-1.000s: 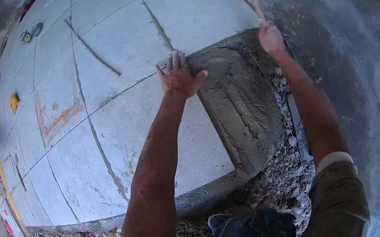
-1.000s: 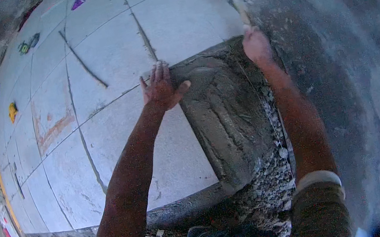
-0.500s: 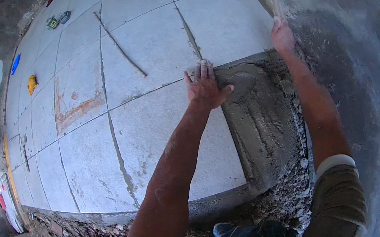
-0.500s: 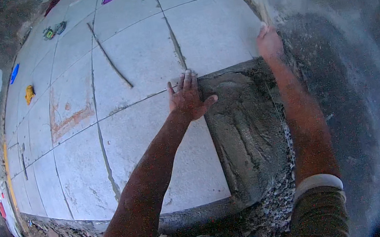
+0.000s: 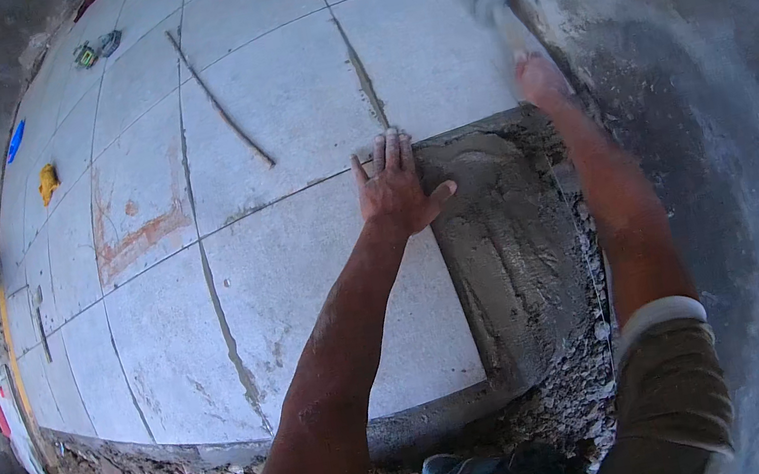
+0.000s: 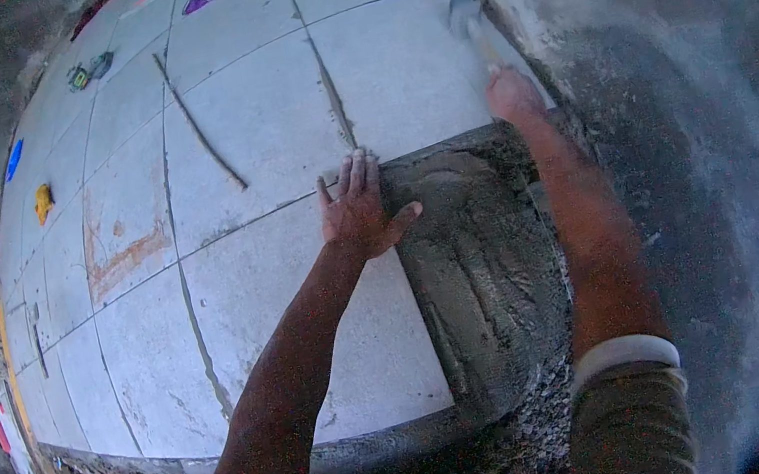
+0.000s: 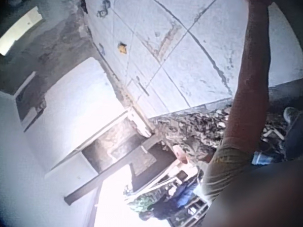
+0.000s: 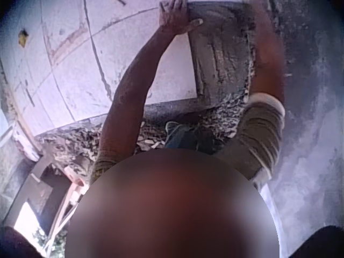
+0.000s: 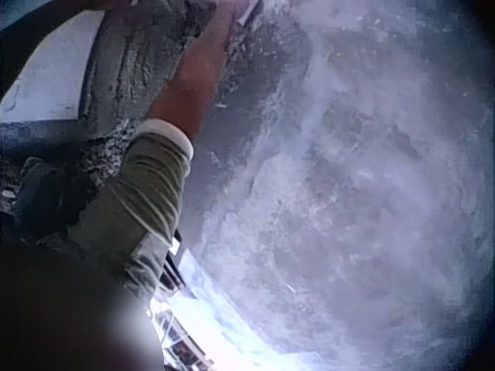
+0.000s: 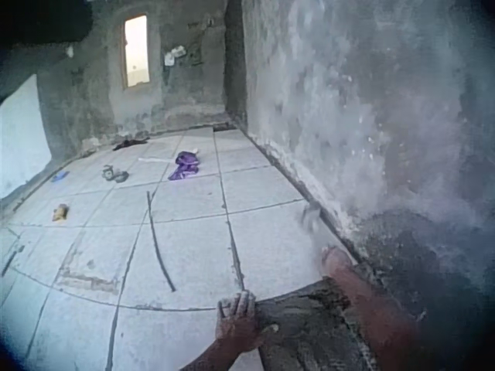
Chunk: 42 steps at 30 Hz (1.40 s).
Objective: Install floor tiles using a rubber mallet and mortar.
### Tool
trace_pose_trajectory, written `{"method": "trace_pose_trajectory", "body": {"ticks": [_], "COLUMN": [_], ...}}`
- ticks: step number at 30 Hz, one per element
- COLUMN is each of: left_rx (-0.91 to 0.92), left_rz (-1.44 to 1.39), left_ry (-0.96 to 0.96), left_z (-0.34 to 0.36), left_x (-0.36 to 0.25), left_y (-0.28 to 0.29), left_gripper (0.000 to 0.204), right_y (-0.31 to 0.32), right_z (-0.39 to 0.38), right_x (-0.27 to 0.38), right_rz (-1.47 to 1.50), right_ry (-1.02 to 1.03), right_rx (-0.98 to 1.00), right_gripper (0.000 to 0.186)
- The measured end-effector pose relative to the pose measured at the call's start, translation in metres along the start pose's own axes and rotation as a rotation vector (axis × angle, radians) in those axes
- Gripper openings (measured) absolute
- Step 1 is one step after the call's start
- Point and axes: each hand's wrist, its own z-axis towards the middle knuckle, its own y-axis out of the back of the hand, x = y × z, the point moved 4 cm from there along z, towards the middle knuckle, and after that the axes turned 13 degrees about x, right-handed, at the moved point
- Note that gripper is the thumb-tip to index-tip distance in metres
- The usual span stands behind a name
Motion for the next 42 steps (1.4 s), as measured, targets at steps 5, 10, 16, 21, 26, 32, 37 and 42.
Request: {"method": "trace_pose_trajectory", "body": {"ticks": [5,10,16,21,26,32,37,42], "left_rx": [-0.003,-0.033,0.069,-0.186,-0.134,-0.076,-0.143,-0.005], "left_rz": [0.039,-0.031,-0.046,-0.277,-0.137,-0.111,-0.102,-0.374], "left_ry": [0.086,0.057,0.037,0.126,0.347,0.364,0.336,0.205], "left_z": [-0.004,-0.009,-0.013,-0.070,-0.116,-0.121,-0.119,-0.142], "left_x": [0.025,0.019,0.014,0.122,0.181,0.185,0.187,0.256], "left_y": [-0.010,0.003,0.007,-0.018,-0.020,-0.014,-0.002,0.005], "left_gripper": [0.118,0.120,0.117,0.116,0.112,0.111,0.114,0.111], "right_y": [0.045,0.006,0.043,0.064,0.015,-0.022,-0.030,0.017], "right_z": [-0.067,-0.145,-0.201,-0.256,-0.241,-0.237,-0.228,-0.295], "right_x": [0.081,0.079,0.132,0.222,0.256,0.274,0.283,0.385], "right_rz": [0.323,0.175,0.667,0.999,0.623,0.408,0.197,0.489], "right_ry": [0.134,0.202,0.420,0.483,0.539,0.461,0.399,0.548], "right_rx": [-0.196,0.005,-0.100,0.071,-0.128,0.092,0.111,0.022], "right_gripper": [0.044,0.036,0.030,0.036,0.037,0.038,0.038,0.035]}}
